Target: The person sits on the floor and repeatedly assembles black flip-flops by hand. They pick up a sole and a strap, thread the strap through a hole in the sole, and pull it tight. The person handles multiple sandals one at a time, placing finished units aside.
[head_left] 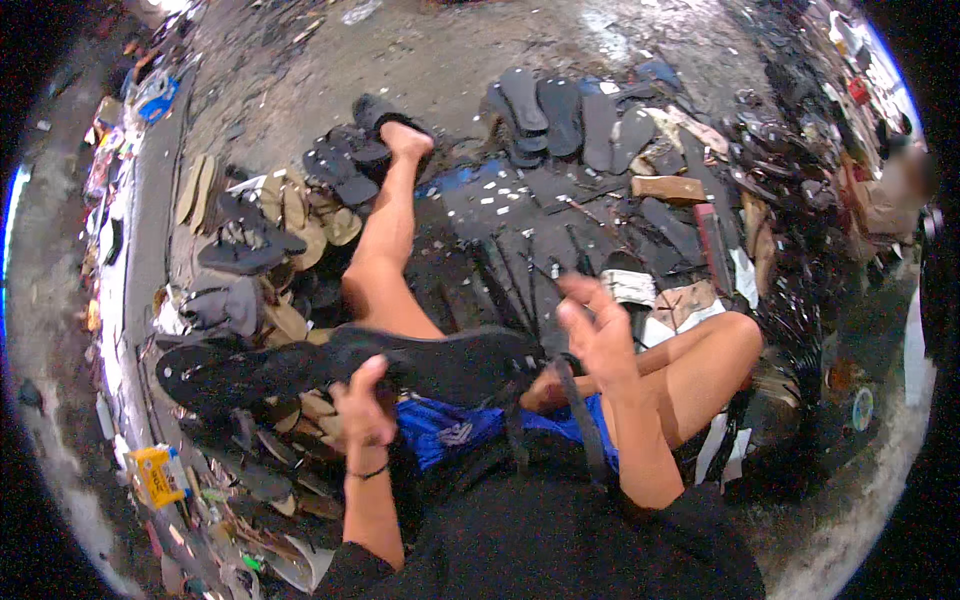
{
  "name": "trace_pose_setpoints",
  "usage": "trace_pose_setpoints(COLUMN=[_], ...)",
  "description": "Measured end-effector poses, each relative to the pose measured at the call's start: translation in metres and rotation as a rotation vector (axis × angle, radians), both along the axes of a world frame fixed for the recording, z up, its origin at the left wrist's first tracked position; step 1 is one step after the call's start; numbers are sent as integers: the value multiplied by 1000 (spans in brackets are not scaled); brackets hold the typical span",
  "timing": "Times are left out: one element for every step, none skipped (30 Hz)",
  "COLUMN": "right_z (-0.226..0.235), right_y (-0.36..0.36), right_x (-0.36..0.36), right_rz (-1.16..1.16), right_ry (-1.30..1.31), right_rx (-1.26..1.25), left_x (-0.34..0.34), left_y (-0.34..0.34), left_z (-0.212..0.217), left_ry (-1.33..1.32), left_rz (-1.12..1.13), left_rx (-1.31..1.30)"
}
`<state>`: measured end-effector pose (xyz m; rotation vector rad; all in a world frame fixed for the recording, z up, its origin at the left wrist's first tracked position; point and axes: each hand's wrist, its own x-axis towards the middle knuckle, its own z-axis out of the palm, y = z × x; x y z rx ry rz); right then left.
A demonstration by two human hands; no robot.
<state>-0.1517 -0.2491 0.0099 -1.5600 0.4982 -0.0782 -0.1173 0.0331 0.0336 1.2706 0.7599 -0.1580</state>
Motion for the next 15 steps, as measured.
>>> trace_pose_setpoints(right_z=[4,9,13,17,20,23,25,28,30,31,33,34,34,34,34], right_y=[14,27,38,46,50,51,52,51,50,49,48,48,48,48,49], right_x=[-5,-13,-19,-25,-28,-31,-33,-34,-34,-34,-34,-33,-32,-32,-32], right_rz=[196,291,334,412,350,328,294,318,328,334,339,342,353,332,320], right_ry=[-107,-269,-202,-145,-130,-133,-125,-150,-165,-179,-202,-223,-260,-259,-276], right_rx=[-194,-428,-475,-529,-537,-554,-577,-600,-629,-661,-661,-661,-659,-657,-653], left_x=[-6,-12,-17,-19,-21,-21,-21,-21,-20,-19,-18,-17,-17,-16,-17], left_y=[-11,-16,-21,-24,-25,-25,-25,-25,-24,-24,-25,-25,-26,-26,-27], left_z=[-3,-2,-1,0,2,5,7,9,11,13,14,14,14,13,11], left_ry=[2,-66,-59,-175,-223,-263,-237,-230,-236,-249,-280,-316,-320,-332,-361], left_rz=[-163,-382,-642,-814,-845,-891,-908,-911,-929,-939,-961,-991,-982,-980,-981], left_rx=[285,257,280,251,274,324,290,274,261,283,308,350,331,328,344])
